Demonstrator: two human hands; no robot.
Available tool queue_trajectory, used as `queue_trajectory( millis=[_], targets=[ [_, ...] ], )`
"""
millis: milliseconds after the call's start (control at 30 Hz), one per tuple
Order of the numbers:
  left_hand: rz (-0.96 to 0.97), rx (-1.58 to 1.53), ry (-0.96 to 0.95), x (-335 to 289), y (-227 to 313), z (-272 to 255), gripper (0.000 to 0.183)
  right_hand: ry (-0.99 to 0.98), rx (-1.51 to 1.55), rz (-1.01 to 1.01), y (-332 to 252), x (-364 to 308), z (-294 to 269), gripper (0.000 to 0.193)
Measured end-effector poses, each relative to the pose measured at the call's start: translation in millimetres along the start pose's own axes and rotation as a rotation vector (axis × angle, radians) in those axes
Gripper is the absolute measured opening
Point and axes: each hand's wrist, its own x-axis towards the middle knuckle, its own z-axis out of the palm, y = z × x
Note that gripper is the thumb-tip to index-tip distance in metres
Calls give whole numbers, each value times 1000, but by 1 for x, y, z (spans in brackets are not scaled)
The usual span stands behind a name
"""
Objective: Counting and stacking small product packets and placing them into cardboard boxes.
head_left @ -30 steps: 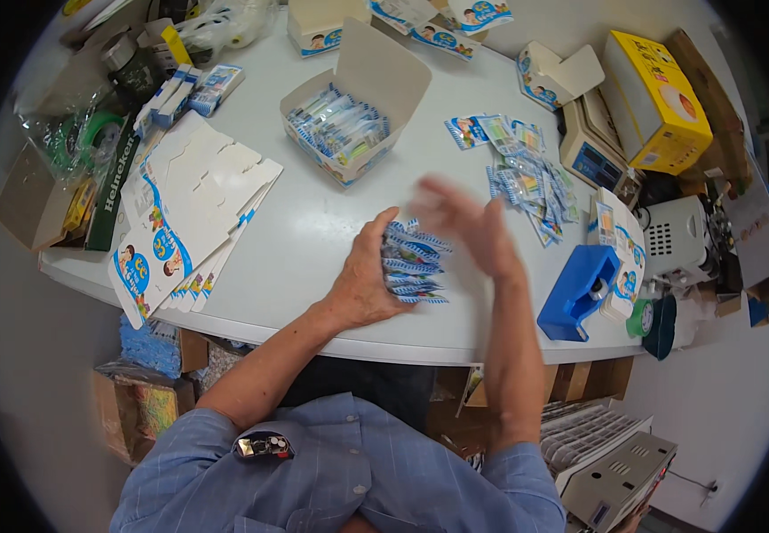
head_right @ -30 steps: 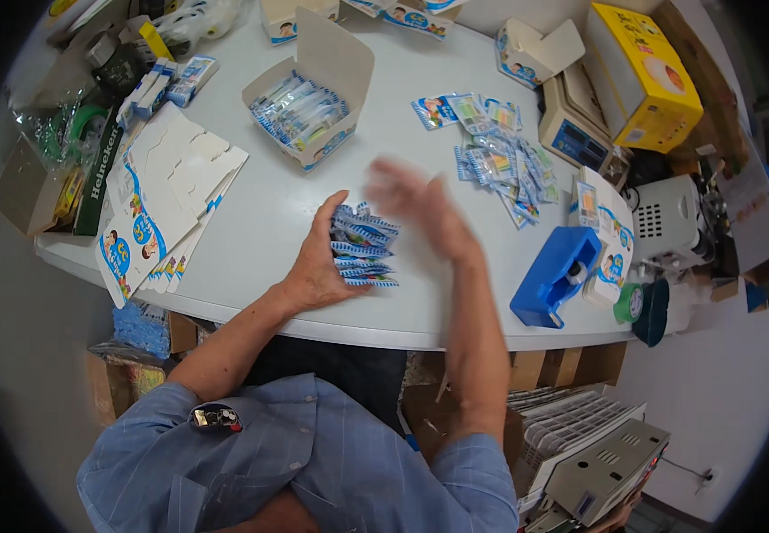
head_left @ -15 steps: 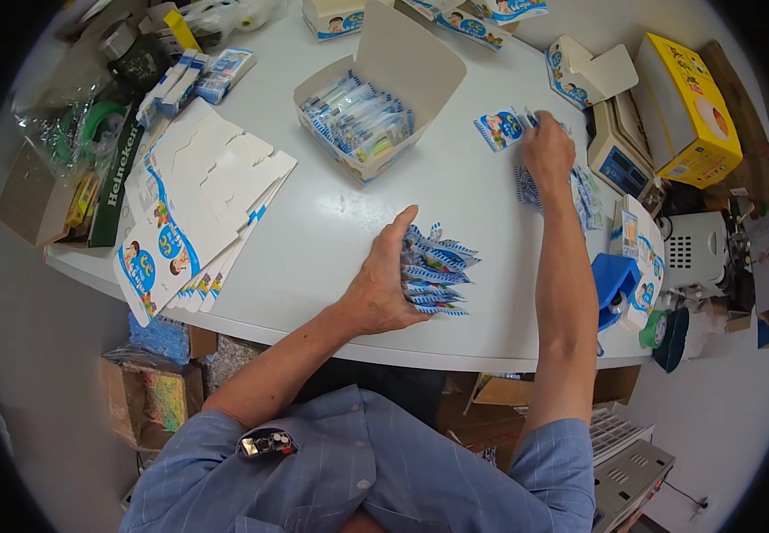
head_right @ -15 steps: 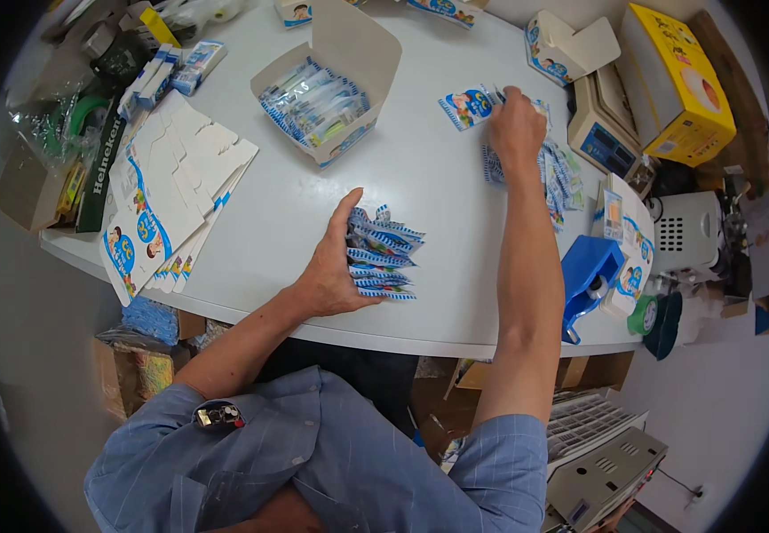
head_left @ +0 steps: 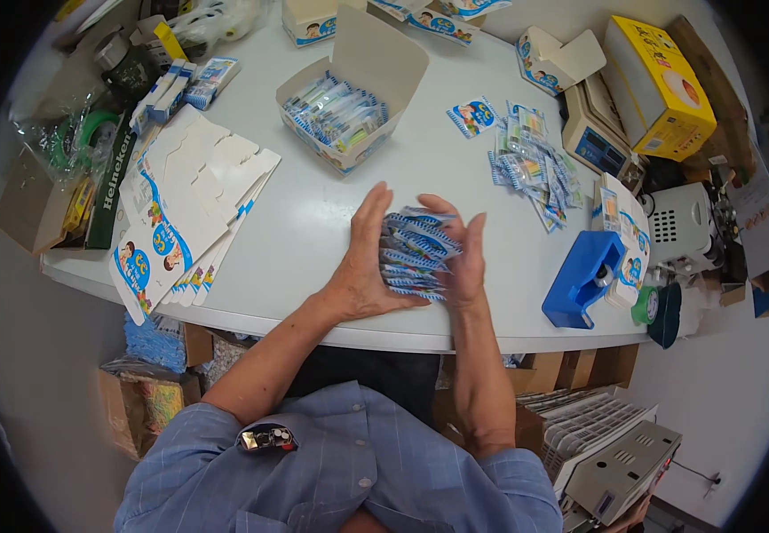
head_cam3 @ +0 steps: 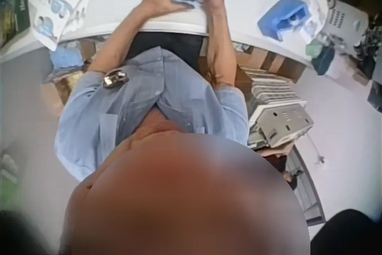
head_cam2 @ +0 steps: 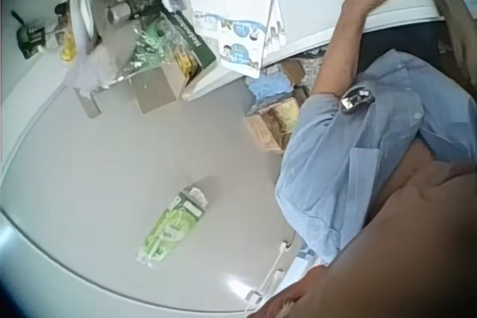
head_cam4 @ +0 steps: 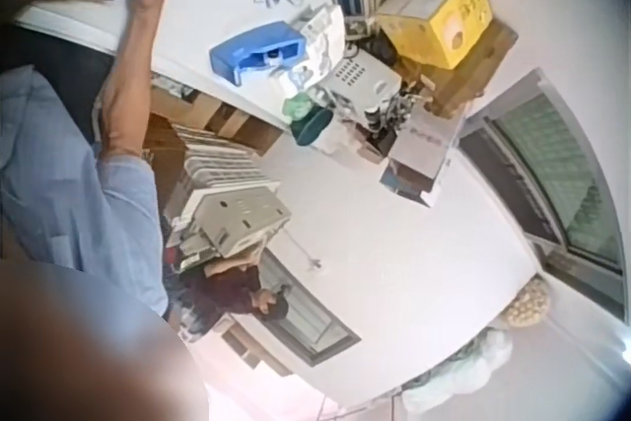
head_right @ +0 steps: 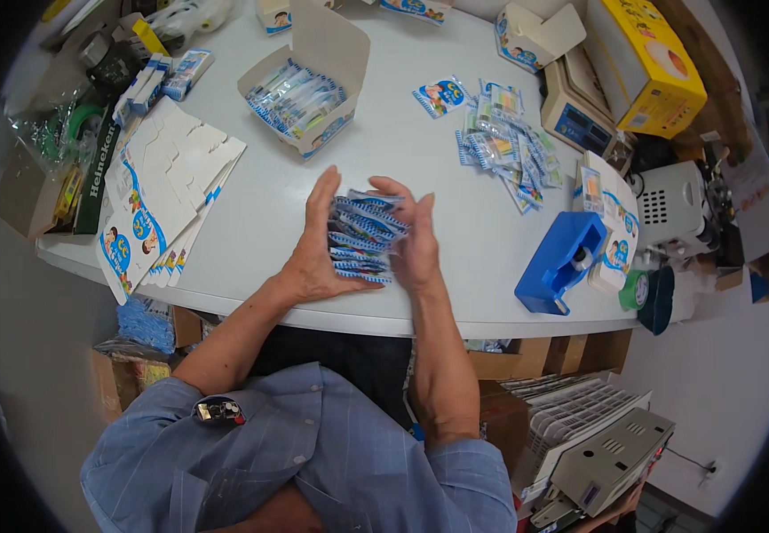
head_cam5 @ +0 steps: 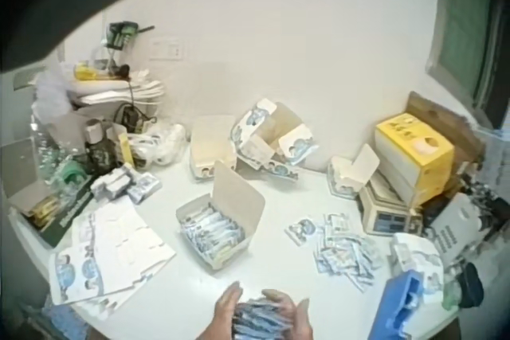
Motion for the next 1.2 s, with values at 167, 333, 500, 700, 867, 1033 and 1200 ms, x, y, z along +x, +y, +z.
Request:
queue_trajectory(
  millis=[167,333,500,700,867,1033,1200],
  targets=[
    [-213,-357,-174,-4,-2,-2,162,-81,-217,244,9,-3,1,78],
    [-212,-245,-241,-7,-4,-4,165,-47,-379,-156,14,-9,1,82],
    [-222,-276,-282,-6,2,-10,164,18,-313,-160,12,-27,14,66],
    [-89,-241,-283,-5,-8,-11,164,12,-227,-176,29,-23,12,67],
    [-101,-157,-231,-1,-6,-6,161,-29,-221,-59,25,-31,24,87],
    [-159,-280,-205,-4,-8,-11,163,-12,-307,-34,27,-31,30,91],
    [-186,-228,-217,-7,4,-31,159,-52,-53,-15,37,-38,47,80]
  ],
)
